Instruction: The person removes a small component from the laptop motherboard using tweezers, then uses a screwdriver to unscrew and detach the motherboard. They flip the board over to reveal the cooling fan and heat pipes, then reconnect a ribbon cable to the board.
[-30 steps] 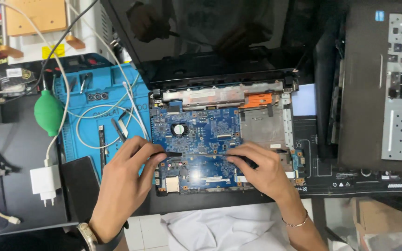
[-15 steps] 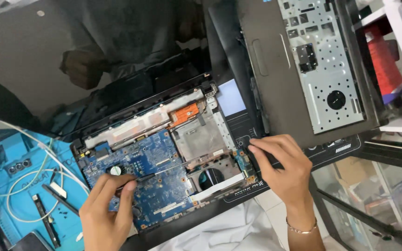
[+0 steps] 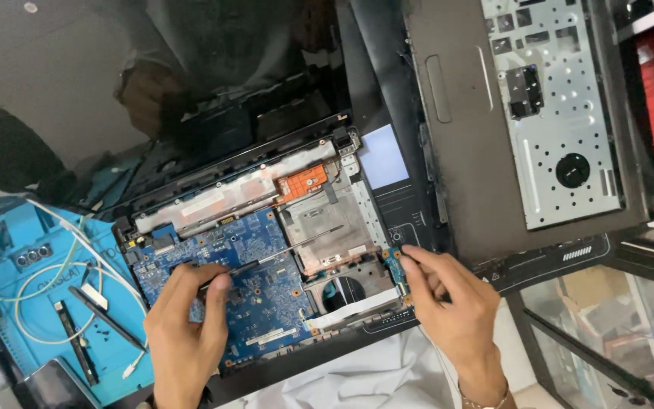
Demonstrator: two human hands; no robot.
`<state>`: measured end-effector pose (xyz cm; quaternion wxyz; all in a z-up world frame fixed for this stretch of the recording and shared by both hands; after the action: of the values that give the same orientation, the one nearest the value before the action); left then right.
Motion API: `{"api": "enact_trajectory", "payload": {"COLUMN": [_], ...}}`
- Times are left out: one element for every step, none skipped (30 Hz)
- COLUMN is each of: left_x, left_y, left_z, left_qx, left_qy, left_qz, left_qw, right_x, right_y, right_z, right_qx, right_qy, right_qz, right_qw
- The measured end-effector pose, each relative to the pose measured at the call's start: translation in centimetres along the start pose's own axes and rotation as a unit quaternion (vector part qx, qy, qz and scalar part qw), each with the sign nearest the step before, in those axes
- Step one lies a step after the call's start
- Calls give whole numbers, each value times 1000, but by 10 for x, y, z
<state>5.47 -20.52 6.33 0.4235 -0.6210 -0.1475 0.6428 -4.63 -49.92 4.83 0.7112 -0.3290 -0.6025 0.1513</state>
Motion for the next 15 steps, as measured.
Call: {"api": "enact_trajectory", "payload": {"left_x": [1,5,8,11,13,15,21,27,33,38,44,49,57,68,79], "left_y": [-1,-2,-2,-3,-5,-7,-9,-12,-15,-17,-22,-27,-27,-30,-34], "left_z": [4,5,7,11,14,17,22,27,32,37,44,51,57,64,72], "left_qx": [-3,-3,-3,-6,-15,-25,-28,-40,-53,-56,-79,-101,-102,-128,-154], "left_qy": [-5,-16,-28,-30,-25,-21,-22,-34,-46,-49,-61,-72,-76,-94,-113], "left_qz": [-1,12,25,26,28,30,31,28,25,26,24,21,22,24,26], "left_qw": [1000,1000,999,999,999,999,999,998,997,997,995,992,992,987,981], "right_x": [0,-6,-12,-11,-10,-10,-5,-3,-1,-3,-2,-1,2,12,21], "right_y": [7,14,20,20,22,24,24,22,21,26,32,37,41,49,56], "right_z": [-3,-6,-8,-12,-16,-21,-18,-15,-12,-9,-6,-2,0,-1,-1], "right_qx": [5,5,6,8,20,32,33,20,6,10,15,20,24,43,61], "right_qy": [-3,35,73,71,76,80,77,83,89,87,60,36,34,-9,-51], "right_qz": [-2,-5,-9,-8,2,13,14,9,3,4,12,18,19,23,26], "right_qw": [1000,999,997,997,997,996,996,996,996,996,998,999,999,999,996]}}
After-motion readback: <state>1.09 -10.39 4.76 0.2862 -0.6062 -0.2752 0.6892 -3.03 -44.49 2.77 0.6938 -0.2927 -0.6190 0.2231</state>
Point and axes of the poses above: each hand's wrist, its own z-axis away from the middle knuckle, its own y-axis out of the palm, x = y × z, the point moved 8 cm from there along -z, towards the middle knuckle, and after that the axes turned 15 degrees about x, right-handed, at the moved point
